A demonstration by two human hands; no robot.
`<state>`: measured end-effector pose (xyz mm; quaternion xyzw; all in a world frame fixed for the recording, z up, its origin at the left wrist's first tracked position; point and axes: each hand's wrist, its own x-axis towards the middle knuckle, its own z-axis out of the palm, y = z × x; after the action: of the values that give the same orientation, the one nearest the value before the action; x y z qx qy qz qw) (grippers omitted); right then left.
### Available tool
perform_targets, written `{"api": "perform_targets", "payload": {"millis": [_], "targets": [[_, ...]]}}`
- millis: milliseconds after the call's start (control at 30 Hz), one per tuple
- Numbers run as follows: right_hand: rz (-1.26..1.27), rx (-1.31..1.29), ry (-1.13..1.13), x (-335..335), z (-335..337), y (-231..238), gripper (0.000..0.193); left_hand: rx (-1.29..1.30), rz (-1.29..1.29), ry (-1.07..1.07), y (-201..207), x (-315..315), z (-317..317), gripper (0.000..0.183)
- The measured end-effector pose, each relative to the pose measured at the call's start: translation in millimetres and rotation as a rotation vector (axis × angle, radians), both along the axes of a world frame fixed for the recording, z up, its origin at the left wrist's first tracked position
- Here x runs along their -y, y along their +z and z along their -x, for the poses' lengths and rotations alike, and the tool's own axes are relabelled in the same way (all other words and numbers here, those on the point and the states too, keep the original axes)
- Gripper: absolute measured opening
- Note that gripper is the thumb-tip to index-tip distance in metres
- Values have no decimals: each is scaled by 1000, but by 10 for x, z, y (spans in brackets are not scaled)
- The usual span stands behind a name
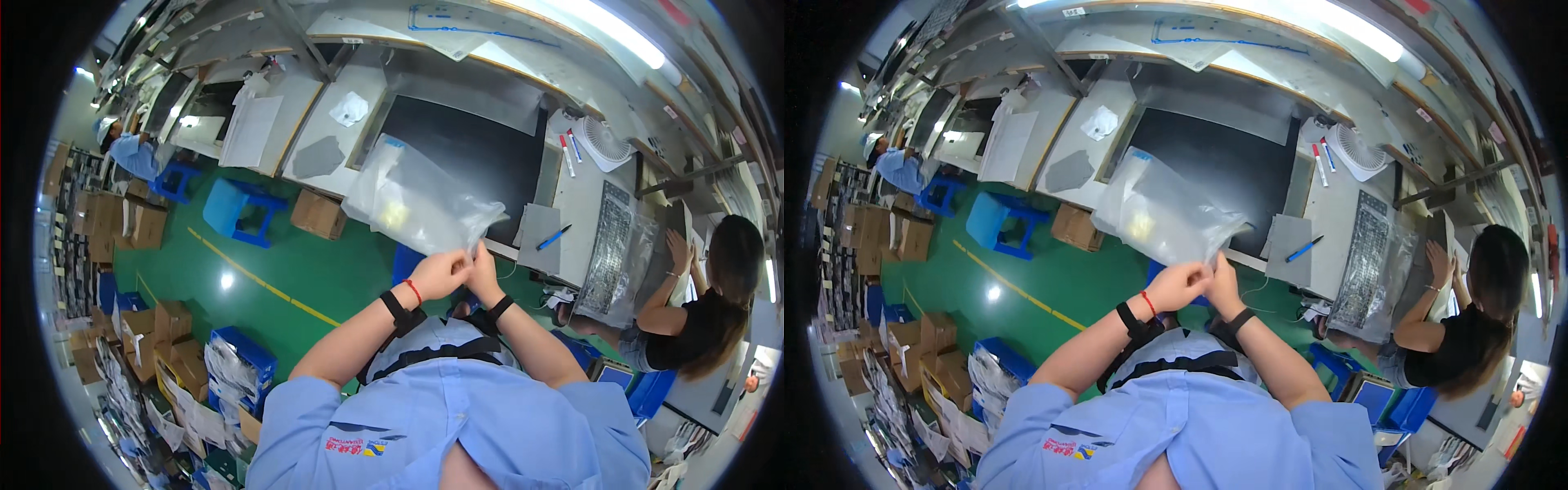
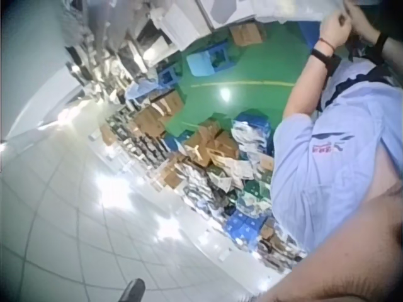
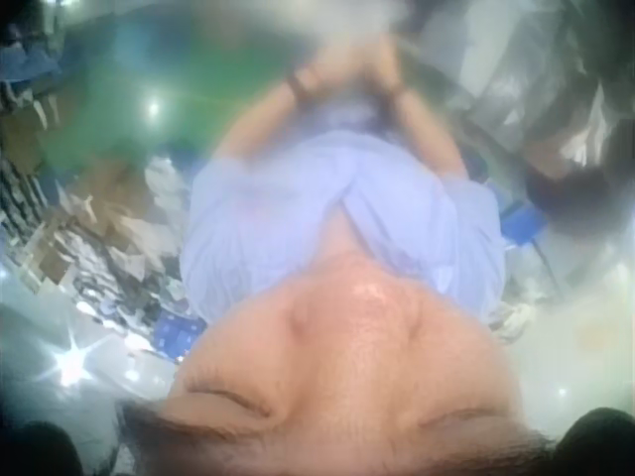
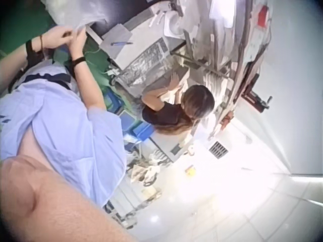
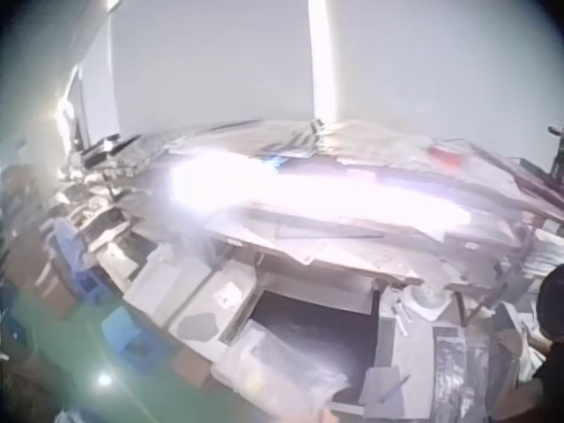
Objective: Sort electronic components into containers and bag a metallic part.
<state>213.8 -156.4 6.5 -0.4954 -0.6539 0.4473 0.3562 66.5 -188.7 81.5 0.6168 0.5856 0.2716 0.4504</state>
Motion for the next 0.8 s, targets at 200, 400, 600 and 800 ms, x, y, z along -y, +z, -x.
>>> {"api": "perform_targets", "payload": {"millis": [200, 400, 600, 800], "targets": [[106, 98, 49, 181, 75, 91, 24, -279, -79, 209, 43, -618, 157, 53], [-56, 198, 117, 236, 90, 210, 25, -457, -255, -20, 337, -608, -43, 60], [-133, 288, 246, 269, 51, 154, 42, 298, 263, 322, -248, -607, 280, 54], [-162, 539, 498, 250, -220, 662, 40, 622, 400, 277, -3, -323, 839, 32]]}}
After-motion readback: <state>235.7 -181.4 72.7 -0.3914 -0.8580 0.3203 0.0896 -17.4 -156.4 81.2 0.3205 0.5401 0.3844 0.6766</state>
